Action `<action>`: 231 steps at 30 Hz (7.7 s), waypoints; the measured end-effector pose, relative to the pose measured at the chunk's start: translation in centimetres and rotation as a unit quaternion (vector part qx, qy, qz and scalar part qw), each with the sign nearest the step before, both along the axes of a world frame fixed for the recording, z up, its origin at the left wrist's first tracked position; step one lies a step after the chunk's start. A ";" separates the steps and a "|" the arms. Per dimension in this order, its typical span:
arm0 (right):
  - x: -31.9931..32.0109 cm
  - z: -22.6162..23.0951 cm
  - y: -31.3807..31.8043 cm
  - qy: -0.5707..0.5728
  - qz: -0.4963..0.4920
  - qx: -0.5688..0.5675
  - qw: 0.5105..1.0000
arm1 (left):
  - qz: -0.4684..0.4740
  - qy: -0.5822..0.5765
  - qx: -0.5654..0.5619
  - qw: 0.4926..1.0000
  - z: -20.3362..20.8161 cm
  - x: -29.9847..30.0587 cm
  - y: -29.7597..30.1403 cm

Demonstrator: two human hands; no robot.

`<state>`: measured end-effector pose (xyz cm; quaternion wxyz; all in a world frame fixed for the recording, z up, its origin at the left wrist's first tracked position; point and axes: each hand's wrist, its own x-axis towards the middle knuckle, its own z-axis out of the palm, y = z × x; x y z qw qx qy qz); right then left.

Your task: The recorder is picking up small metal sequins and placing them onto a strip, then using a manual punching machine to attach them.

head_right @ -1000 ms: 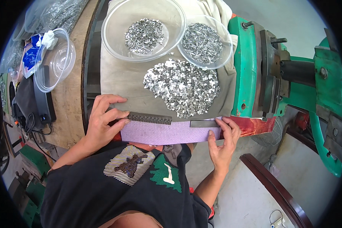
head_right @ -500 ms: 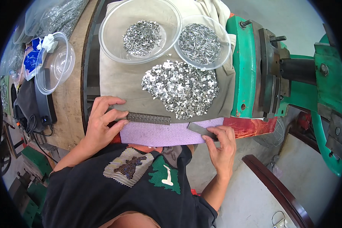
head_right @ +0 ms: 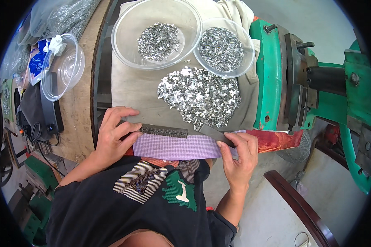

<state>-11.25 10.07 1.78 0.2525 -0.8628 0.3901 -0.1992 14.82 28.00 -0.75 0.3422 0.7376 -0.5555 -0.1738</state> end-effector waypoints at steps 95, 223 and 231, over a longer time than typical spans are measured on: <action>3.0 -2.1 2.5 -0.093 0.109 -0.076 0.987 | -0.193 -0.086 0.009 0.977 4.0 1.6 -5.1; -25.4 26.2 -25.1 -0.364 -0.334 -0.321 0.808 | -0.126 0.152 -0.179 0.964 0.8 -14.2 -27.6; -30.2 35.1 -27.7 -0.170 -0.318 -0.319 0.877 | -0.090 0.114 -0.177 0.973 1.1 -13.3 -30.6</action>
